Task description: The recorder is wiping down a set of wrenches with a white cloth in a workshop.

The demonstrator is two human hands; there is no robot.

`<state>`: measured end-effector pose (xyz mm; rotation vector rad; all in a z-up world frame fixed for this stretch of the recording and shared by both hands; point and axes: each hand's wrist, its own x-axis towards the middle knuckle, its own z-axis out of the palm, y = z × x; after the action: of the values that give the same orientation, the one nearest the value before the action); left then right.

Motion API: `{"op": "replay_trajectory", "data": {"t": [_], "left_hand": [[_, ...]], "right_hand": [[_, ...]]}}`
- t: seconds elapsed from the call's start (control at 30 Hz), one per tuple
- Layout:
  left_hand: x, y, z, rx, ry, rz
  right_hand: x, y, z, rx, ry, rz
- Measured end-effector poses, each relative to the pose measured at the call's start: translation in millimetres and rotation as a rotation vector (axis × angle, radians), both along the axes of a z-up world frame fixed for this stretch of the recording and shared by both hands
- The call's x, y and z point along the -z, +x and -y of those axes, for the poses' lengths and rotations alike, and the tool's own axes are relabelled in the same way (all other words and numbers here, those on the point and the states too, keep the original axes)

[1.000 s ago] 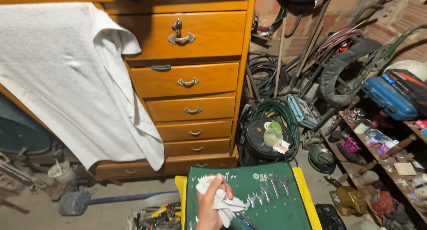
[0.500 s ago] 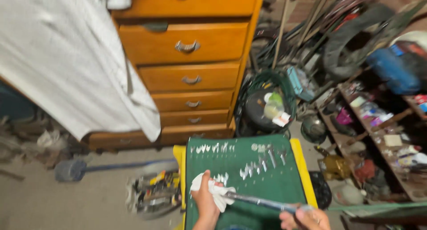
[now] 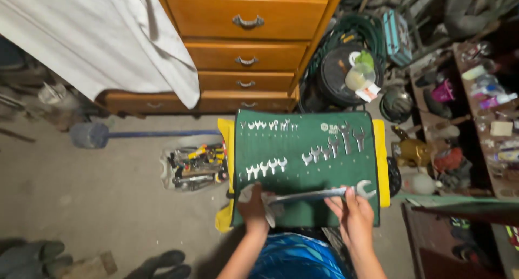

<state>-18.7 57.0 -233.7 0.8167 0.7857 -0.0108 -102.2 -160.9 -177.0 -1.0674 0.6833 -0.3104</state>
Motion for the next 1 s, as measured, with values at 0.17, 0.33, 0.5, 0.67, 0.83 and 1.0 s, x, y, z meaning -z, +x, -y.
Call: {"op": "replay_trajectory", "data": {"t": [0.17,0.33,0.5,0.67,0.83,1.0], "left_hand": [[29.2,8.0,-20.0,-0.012,0.218,0.096],[11.3,8.5,-47.2,-0.166,0.23,-0.049],[17.8,-11.4,-51.5,-0.287,0.225,-0.124],[15.5,-33.3,-40.8,-0.302,0.198,-0.16],[27.8,-48.4,-38.7,-0.295,0.234,-0.13],[24.8,-50.6,-40.4,-0.322,0.236,-0.172]], "right_hand": [[11.2,41.9,38.8,-0.004,0.0,0.007],[65.9,104.5,95.9,-0.121,-0.13,-0.022],[131.7,172.1,125.4,-0.281,-0.334,-0.027],[157.2,225.8,125.1,-0.458,-0.545,0.009],[182.1,253.2,116.7,-0.605,-0.69,0.008],[183.8,264.4,106.2,-0.729,-0.802,-0.038]]}}
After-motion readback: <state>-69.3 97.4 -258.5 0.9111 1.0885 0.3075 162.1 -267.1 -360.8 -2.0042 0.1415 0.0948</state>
